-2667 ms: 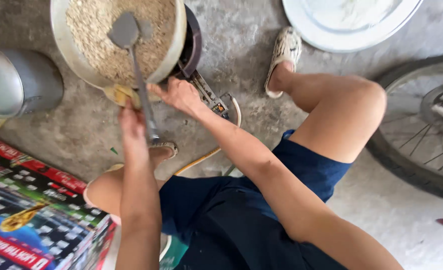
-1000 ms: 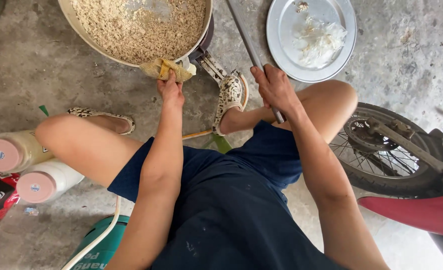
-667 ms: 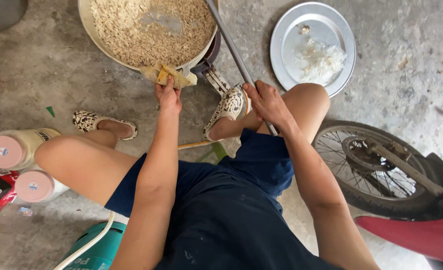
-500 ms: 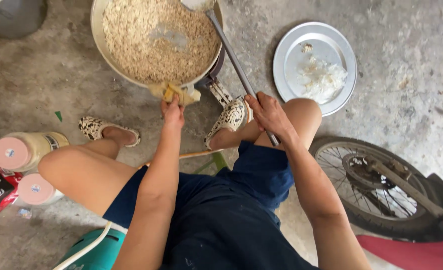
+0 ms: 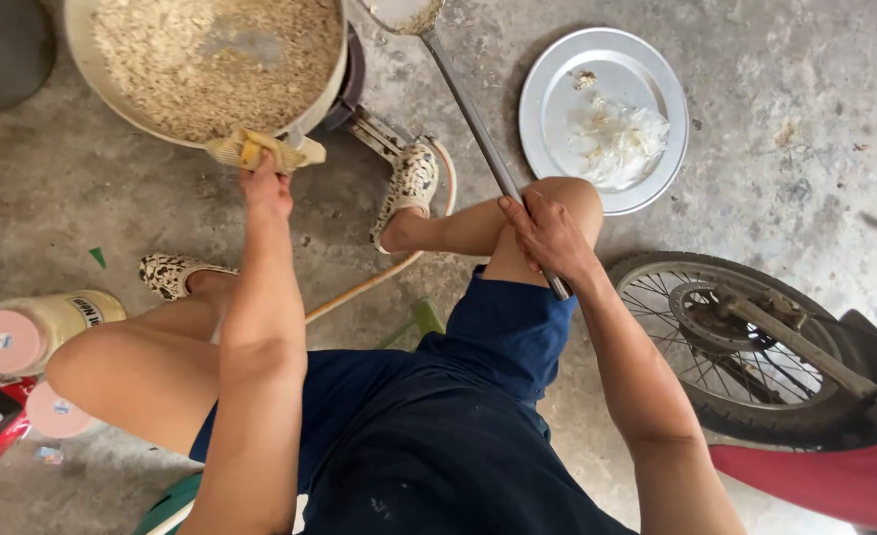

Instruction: The person is frying grains in a large pot using a metal spatula while seated.

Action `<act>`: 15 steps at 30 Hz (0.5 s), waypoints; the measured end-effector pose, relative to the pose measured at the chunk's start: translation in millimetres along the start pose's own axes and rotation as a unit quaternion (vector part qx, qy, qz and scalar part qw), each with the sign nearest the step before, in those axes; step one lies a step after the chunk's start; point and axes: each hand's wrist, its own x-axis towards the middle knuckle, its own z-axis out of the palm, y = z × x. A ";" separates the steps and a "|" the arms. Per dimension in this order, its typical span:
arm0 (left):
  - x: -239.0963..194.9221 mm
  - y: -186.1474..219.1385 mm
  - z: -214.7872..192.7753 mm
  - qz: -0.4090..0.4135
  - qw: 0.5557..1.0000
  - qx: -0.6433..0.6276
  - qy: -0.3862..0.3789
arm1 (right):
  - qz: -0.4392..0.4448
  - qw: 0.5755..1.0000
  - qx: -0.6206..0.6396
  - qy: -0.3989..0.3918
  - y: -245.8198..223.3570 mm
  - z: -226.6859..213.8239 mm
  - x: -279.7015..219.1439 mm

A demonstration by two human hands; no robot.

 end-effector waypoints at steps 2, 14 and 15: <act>-4.8 3.9 2.3 -0.005 1.000 0.005 0.012 | -0.003 1.000 -0.009 0.002 -4.1 -1.6 1.1; -15.7 -20.3 32.2 0.097 0.995 -0.005 0.005 | -0.240 0.910 -0.290 0.172 -67.4 11.1 315.7; -17.9 -19.6 31.7 0.094 0.996 -0.013 -0.003 | -0.276 0.870 -0.330 0.241 -65.4 14.7 359.9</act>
